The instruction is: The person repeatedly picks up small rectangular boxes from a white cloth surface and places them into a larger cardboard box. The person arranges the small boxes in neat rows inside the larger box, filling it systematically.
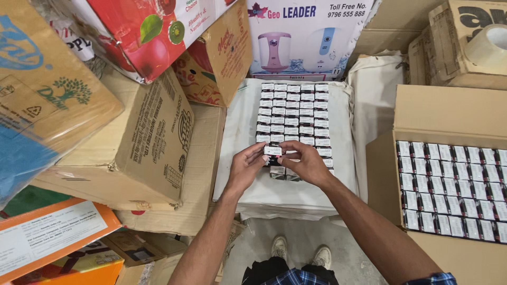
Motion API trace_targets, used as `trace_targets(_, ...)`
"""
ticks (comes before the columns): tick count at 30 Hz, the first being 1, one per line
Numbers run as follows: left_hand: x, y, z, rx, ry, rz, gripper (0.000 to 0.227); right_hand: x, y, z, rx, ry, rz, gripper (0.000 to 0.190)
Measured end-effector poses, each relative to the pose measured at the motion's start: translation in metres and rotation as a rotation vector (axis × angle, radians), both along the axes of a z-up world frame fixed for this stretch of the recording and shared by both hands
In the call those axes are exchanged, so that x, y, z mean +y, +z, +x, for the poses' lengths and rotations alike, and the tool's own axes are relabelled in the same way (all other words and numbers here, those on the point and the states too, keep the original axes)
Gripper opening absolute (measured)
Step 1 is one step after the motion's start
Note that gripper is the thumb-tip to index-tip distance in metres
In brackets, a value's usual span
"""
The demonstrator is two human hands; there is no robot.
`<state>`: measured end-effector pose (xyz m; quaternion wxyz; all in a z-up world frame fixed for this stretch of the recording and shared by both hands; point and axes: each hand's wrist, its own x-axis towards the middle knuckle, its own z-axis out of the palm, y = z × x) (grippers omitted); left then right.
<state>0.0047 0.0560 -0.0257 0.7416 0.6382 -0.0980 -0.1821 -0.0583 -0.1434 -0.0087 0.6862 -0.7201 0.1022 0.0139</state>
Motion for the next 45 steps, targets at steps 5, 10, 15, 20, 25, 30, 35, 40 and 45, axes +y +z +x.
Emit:
trace_targets(5,0.026,-0.028,0.000,0.000,0.001,0.041,0.051,0.022,-0.018,0.003,0.034,0.064,-0.409,0.050)
trace_targets(10,0.036,-0.056,0.001,0.054,0.018,0.046,0.053,0.035,-0.041,0.009,-0.037,0.106,-0.630,0.046)
trace_targets(15,0.040,-0.072,-0.003,0.096,0.018,0.087,0.053,0.041,-0.047,0.002,-0.080,0.105,-0.742,0.040)
trace_targets(20,0.036,-0.102,-0.002,0.133,0.020,0.083,0.055,0.047,-0.017,-0.010,-0.107,0.094,-0.773,0.034)
trace_targets(25,0.032,-0.095,-0.007,0.055,0.057,0.210,0.051,0.047,-0.051,-0.005,-0.091,0.097,-0.872,0.038)
trace_targets(30,0.026,-0.100,-0.010,0.090,0.127,0.234,0.046,0.050,-0.058,-0.007,-0.073,0.089,-0.952,0.039)
trace_targets(35,0.024,-0.102,-0.012,0.121,0.211,0.236,0.037,0.042,-0.055,-0.009,-0.026,0.130,-0.989,0.036)
trace_targets(40,0.025,-0.103,-0.011,0.123,0.199,0.246,0.036,0.038,-0.038,-0.017,0.001,0.164,-0.984,0.034)
trace_targets(45,0.025,-0.085,-0.011,0.119,0.185,0.287,0.036,0.024,-0.035,-0.023,0.005,0.163,-0.916,0.042)
